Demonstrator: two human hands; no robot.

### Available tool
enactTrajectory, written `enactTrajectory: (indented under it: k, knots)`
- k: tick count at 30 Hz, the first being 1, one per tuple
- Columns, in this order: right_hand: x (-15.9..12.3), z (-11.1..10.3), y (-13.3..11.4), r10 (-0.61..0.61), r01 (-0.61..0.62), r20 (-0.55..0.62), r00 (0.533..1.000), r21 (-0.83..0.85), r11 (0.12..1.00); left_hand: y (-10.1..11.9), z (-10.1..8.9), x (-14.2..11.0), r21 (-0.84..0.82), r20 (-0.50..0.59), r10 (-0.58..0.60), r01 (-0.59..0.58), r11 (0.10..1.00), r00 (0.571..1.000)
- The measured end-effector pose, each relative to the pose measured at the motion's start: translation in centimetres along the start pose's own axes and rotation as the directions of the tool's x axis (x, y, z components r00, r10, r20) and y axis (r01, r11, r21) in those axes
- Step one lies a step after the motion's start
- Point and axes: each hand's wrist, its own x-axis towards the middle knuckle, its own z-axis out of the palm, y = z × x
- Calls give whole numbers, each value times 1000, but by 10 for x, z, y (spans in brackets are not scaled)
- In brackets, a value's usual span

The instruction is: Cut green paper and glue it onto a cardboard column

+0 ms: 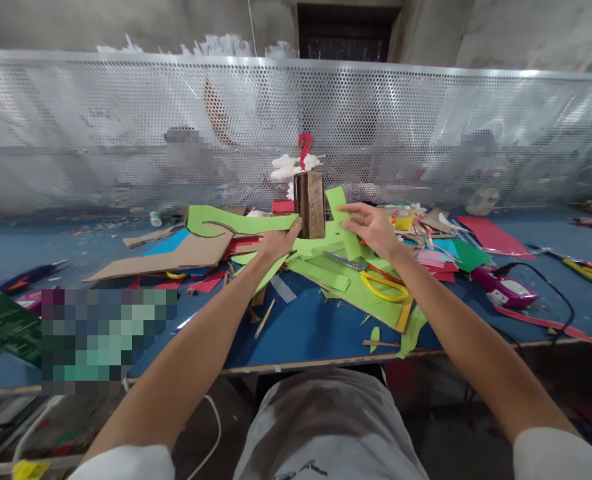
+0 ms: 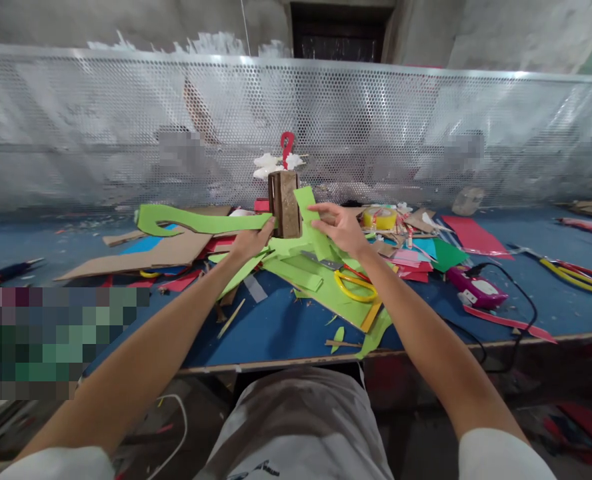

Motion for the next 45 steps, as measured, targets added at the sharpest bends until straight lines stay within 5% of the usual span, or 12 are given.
enactTrajectory:
  k: [5,15,36,45]
  knots:
    - [6,0,0,-64,58,-173,983,-43,997,2,7,-4,223,49,157,-163,961,986]
    - [7,-1,-4,-116,99,-216,969,-87,991,5,16,-9,211,179,325,-359,909,929]
    - [6,0,-2,-64,41,-219,974,-107,993,17,20,-17,182,229,326,-369,911,917]
    - [5,0,-1,-142,105,-186,972,-195,975,19,20,-18,146,216,307,-341,929,927]
